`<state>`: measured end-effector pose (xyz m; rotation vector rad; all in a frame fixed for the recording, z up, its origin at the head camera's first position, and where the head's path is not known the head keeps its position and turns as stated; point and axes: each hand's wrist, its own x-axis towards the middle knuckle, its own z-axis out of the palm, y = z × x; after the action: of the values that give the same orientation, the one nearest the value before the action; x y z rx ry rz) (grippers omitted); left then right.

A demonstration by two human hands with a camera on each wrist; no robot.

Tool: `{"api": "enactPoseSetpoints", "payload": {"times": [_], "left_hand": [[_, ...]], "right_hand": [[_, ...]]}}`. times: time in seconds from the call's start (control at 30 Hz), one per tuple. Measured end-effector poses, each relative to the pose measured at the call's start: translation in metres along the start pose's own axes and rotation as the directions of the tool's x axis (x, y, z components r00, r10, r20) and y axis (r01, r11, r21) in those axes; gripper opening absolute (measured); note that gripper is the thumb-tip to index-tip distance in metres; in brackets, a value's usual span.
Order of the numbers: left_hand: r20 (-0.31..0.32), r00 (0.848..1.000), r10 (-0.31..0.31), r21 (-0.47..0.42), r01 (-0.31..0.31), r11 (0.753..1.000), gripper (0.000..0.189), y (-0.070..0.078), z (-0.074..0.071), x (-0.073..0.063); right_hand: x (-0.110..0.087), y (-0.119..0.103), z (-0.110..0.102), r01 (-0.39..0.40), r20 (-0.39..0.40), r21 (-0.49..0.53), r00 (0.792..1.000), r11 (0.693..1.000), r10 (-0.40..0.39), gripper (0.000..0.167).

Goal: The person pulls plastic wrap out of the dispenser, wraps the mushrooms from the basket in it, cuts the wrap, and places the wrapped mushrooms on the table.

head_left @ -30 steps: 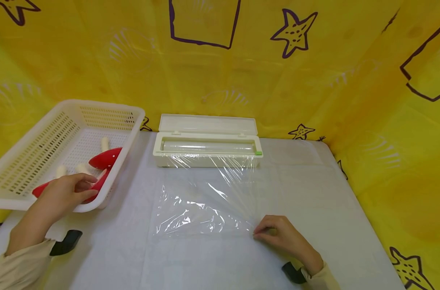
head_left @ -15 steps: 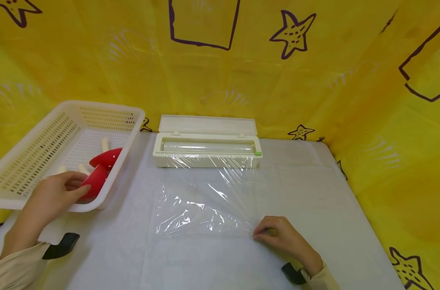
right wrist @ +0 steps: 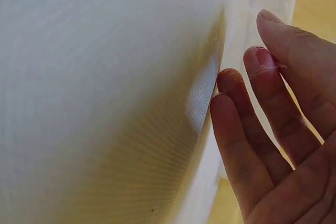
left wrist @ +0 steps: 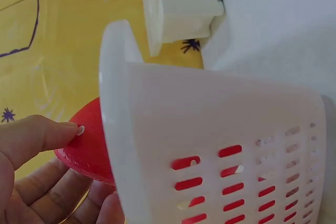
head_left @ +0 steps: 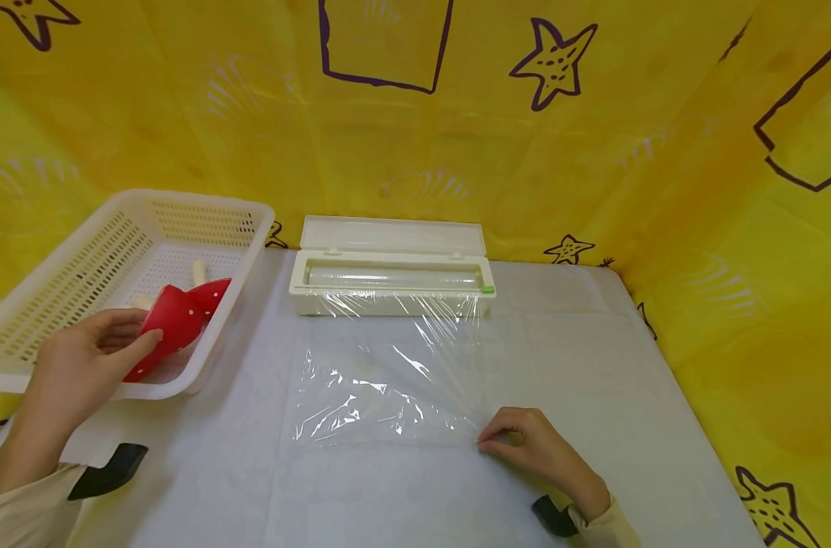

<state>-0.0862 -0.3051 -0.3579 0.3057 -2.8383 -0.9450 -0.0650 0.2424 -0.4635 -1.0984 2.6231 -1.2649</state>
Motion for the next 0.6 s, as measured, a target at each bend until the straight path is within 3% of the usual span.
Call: {"api": "enactPoseSetpoints", "payload": {"times": [0.37, 0.53, 0.6], "left_hand": [[-0.106, 0.991, 0.076, -0.053, -0.082, 0.995, 0.047, 0.016, -0.003, -0.009], [-0.205, 0.969, 0.139, -0.077, -0.158, 0.984, 0.041, 0.032, -0.003, -0.015], [-0.255, 0.951, 0.177, -0.103, -0.209, 0.973, 0.038, 0.039, -0.001, -0.019]], "right_hand": [[-0.001, 0.001, 0.000, -0.008, 0.000, 0.012, 1.000, 1.000, 0.008, 0.014], [-0.002, 0.000, 0.000, -0.019, 0.000, 0.015, 1.000, 1.000, 0.019, 0.014], [-0.002, -0.001, -0.001, -0.021, 0.002, 0.019, 1.000, 1.000, 0.021, 0.013]]}}
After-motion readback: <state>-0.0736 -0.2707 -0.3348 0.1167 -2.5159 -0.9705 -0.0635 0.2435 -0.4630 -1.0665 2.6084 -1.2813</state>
